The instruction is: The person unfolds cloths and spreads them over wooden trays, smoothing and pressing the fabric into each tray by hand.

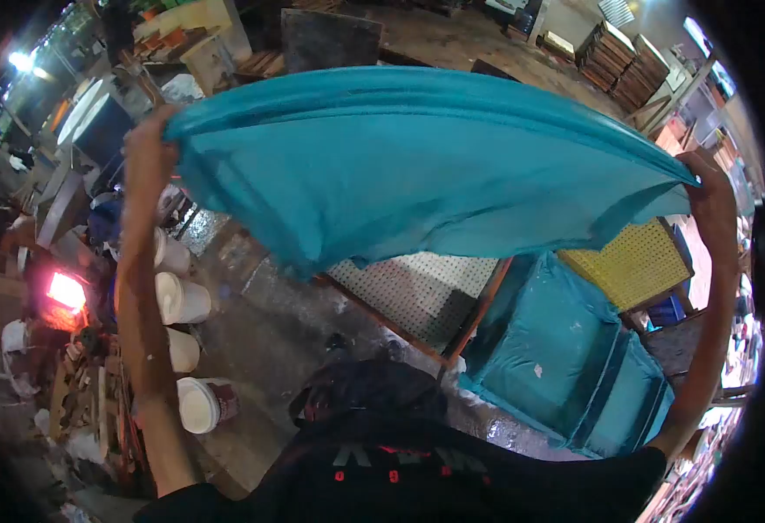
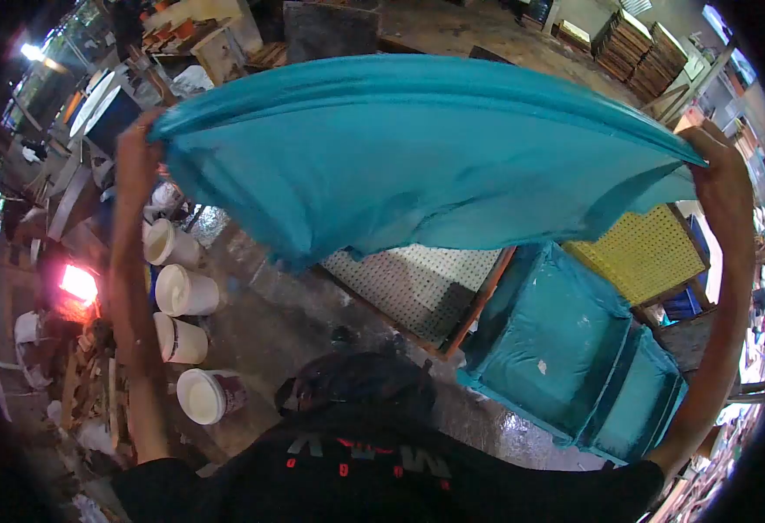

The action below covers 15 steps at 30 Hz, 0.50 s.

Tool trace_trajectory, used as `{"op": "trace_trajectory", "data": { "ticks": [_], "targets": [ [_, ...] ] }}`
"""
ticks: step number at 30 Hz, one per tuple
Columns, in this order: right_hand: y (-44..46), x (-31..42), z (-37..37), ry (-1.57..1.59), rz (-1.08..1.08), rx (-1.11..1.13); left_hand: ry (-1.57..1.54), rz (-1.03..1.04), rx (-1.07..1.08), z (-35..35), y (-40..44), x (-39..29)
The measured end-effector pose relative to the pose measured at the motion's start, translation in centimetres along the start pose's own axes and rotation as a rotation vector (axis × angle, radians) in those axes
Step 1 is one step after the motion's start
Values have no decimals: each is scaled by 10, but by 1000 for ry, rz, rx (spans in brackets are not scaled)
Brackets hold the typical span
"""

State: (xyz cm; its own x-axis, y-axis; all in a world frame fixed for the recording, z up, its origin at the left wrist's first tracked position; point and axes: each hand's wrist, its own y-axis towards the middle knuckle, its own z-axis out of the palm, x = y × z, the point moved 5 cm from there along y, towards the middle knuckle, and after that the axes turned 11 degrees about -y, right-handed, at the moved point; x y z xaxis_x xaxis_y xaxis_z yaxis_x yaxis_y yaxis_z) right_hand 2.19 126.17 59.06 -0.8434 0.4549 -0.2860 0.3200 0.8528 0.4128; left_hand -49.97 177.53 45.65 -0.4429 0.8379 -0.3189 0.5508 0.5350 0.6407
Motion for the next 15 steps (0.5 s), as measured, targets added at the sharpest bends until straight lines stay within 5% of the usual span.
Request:
{"op": "trace_trajectory", "data": {
  "ticks": [4,6,7,9,15],
  "targets": [
    [-16,-161,0,388,351,-86,384,-1,-111,-110,44,-28],
    [6,-82,-98,68,144,-70,423,80,-185,-165,78,-42],
    [25,-123,-114,212,31,-141,440,114,-208,-190,99,-48],
    [32,-73,-174,-134,181,-123,480,166,-243,-238,142,-58],
    [61,-112,-134,84,215,-175,630,372,-103,-295,276,-90]
  ]
}}
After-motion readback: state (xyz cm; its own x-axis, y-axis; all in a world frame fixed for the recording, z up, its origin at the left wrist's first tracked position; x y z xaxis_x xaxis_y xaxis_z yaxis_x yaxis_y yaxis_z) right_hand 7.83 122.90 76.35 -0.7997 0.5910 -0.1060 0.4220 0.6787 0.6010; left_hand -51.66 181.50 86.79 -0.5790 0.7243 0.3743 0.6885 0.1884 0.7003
